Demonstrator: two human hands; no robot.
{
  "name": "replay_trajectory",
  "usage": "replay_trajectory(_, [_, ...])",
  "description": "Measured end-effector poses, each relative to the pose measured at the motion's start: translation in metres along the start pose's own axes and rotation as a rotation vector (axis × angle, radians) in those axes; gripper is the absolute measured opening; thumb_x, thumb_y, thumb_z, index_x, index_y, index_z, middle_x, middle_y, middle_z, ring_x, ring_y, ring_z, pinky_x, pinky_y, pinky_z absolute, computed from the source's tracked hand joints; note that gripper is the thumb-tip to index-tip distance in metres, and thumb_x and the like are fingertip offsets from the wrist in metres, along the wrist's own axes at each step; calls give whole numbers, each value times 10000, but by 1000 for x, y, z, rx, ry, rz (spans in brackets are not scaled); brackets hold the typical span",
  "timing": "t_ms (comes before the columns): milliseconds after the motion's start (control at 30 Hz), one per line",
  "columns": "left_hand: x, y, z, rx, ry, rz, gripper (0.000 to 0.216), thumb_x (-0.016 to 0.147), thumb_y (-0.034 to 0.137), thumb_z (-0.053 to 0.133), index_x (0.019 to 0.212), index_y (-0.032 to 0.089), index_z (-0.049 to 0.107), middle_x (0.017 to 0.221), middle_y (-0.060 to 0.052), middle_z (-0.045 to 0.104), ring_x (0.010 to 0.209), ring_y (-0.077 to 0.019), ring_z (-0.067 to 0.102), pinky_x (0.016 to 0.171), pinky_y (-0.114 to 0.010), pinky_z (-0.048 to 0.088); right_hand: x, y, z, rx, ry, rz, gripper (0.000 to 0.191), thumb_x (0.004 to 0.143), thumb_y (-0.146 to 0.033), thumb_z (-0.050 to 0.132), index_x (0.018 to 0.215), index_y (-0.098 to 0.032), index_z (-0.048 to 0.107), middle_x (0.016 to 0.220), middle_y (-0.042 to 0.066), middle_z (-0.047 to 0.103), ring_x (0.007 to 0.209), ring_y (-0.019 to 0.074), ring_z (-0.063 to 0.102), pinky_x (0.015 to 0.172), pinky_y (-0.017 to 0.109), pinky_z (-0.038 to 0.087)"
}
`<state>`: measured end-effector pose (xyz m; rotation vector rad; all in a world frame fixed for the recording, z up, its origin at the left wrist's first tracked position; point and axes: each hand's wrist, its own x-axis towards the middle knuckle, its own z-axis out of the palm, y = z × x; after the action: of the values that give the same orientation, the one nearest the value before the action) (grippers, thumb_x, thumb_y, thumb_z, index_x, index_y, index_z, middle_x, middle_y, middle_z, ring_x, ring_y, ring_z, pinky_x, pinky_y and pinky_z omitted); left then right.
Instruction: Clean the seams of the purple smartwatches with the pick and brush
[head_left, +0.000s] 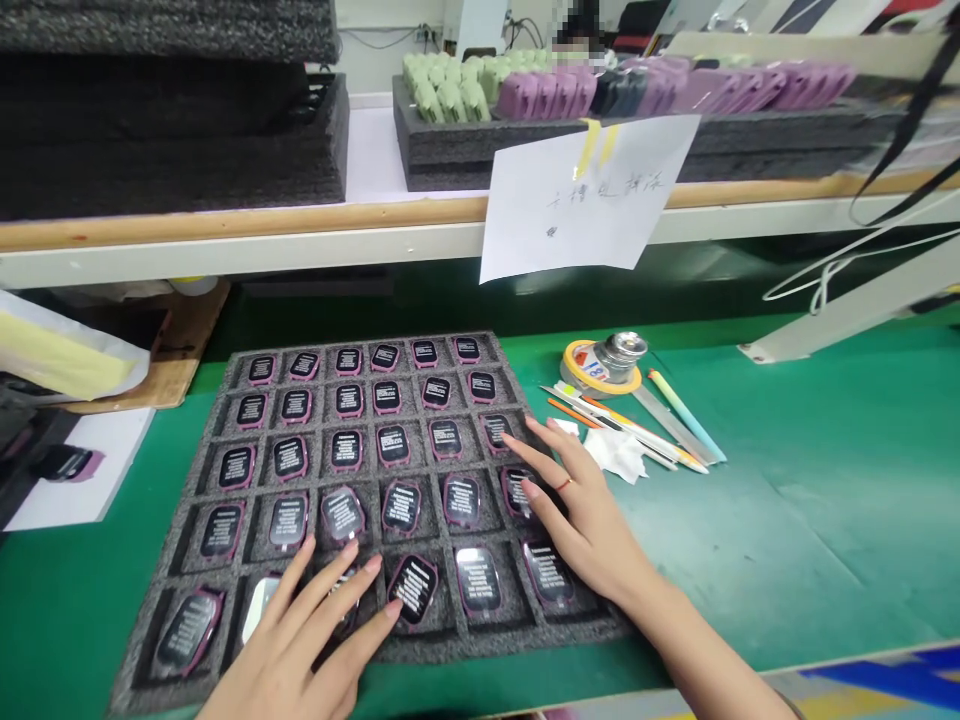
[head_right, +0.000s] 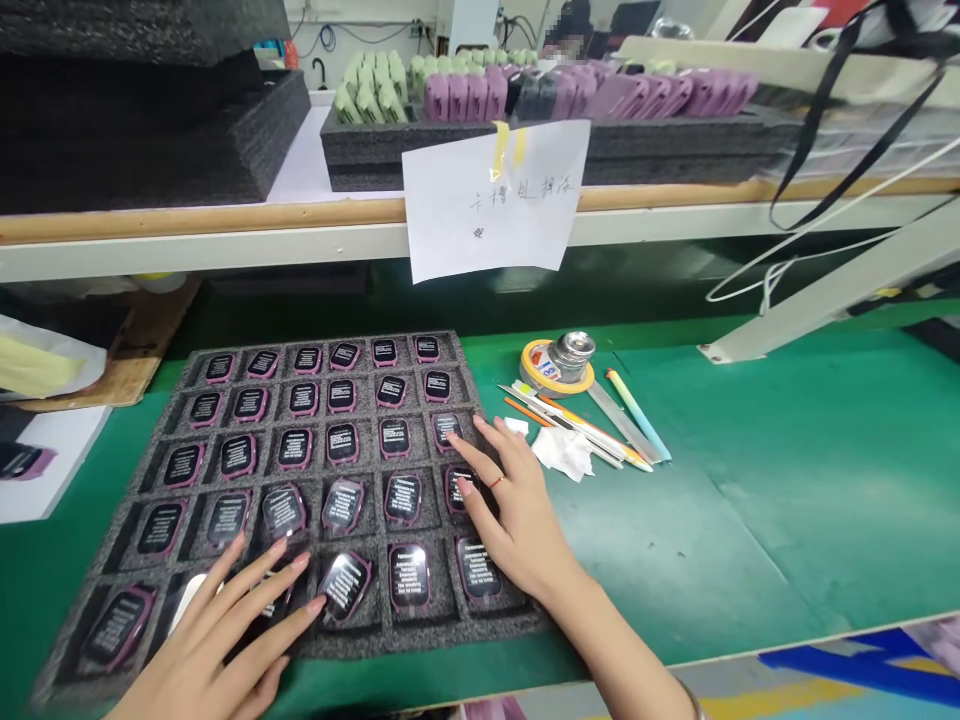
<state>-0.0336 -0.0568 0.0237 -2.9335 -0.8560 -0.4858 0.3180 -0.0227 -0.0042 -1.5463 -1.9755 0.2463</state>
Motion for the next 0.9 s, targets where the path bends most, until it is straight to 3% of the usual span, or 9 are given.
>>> replay_trajectory(133, [13,-7,1,-18,54,-19,528,838,13,554,1330,197,607,1402,-90,604,1453,-273,394,1262,-552,204,13,8,6,-8,16,8,481,1034,-332,435,1514,-331,407,1594,90,363,1513,310,275,1204,644,256])
replay_trajectory(300, [23,-11,-7,-85,-22,-74,570,875,119,532,1441,184,510,1565,-109,413,1477,-318,341,1204,-578,312,20,12,13,1,4,41,438,1043,-361,419,1475,-319,475,1605,81,358,1521,304,257,1209,631,261])
replay_trajectory(467, [31,-17,-10,37,-93,-216,683,963,431,559,1558,177,341,1643,-147,251,1509,-387,249,1111,-598,436,19,10,12,-5,114,3,481,1043,-329,419,1523,-339,389,1594,72,374,1509,282,288,1199,607,307])
replay_trajectory(600, [45,-22,-6,90,-102,-235,708,987,510,503,1578,182,293,1663,-184,165,1514,-418,218,1098,-646,420,9,-10,6,-109,149,-57,535,1014,-325,484,1536,-294,367,1578,107,380,1510,316,274,1186,629,311])
replay_trajectory(767, [51,-23,-2,83,-118,-198,702,995,526,473,1576,172,298,1662,-202,151,1526,-414,177,1102,-646,413,-14,-50,6,-165,53,-86,505,1001,-309,492,1499,-251,427,1593,119,353,1519,343,235,1181,655,277])
replay_trajectory(900, [51,-22,-2,60,-142,-199,690,997,517,470,1568,160,319,1659,-217,145,1525,-425,168,1099,-659,405,-21,-64,9,-231,13,-122,478,992,-319,501,1466,-257,478,1603,123,340,1514,376,229,1169,700,222])
